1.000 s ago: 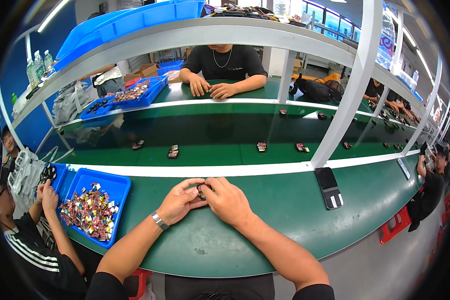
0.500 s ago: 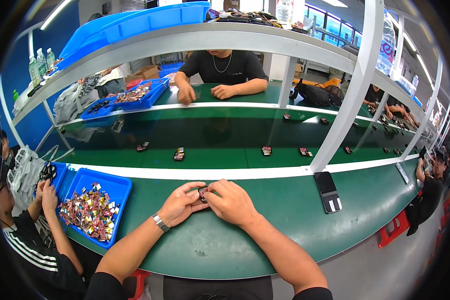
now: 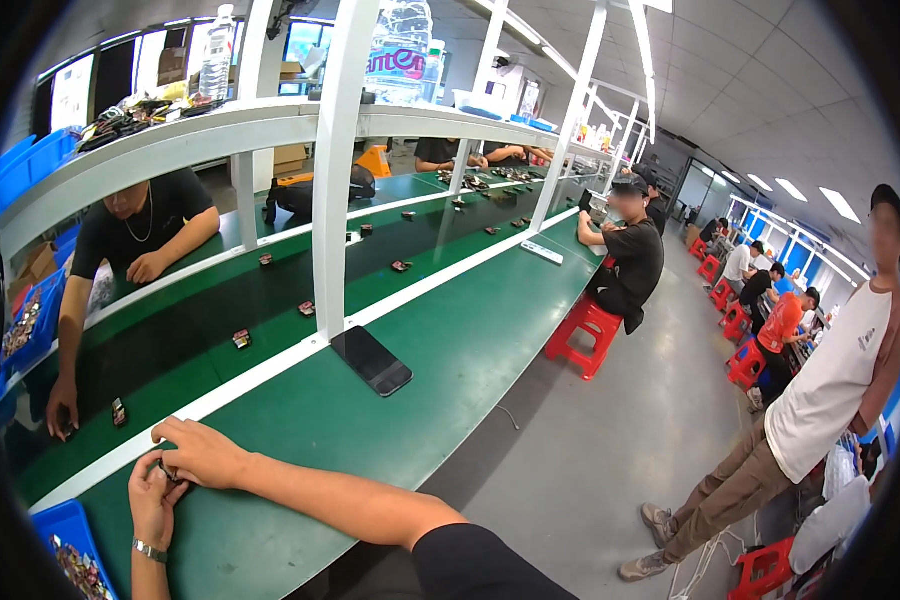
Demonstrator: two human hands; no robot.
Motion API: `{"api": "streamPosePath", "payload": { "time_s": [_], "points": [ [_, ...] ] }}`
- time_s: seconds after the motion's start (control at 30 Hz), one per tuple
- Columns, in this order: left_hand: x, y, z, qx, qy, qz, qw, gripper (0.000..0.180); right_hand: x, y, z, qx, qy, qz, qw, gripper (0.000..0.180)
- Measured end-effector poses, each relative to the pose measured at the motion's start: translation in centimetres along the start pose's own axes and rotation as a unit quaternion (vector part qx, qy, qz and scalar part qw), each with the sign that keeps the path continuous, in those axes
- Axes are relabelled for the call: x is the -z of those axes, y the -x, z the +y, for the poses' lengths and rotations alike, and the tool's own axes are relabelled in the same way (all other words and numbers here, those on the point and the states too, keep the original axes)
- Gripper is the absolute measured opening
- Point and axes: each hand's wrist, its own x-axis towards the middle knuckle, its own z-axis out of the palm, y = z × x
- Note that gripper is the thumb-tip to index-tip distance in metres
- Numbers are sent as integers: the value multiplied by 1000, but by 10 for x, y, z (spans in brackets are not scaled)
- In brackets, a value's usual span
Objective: Manually assemble small electronic components on a factory production line.
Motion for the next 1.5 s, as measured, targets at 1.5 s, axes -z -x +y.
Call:
{"api": "streamPosePath", "payload": {
  "time_s": [1.5],
  "points": [
    [1, -4, 3, 38, 68, -103, 992, 35, -13, 10, -16, -192, -85, 20, 978, 14]
  ]
}}
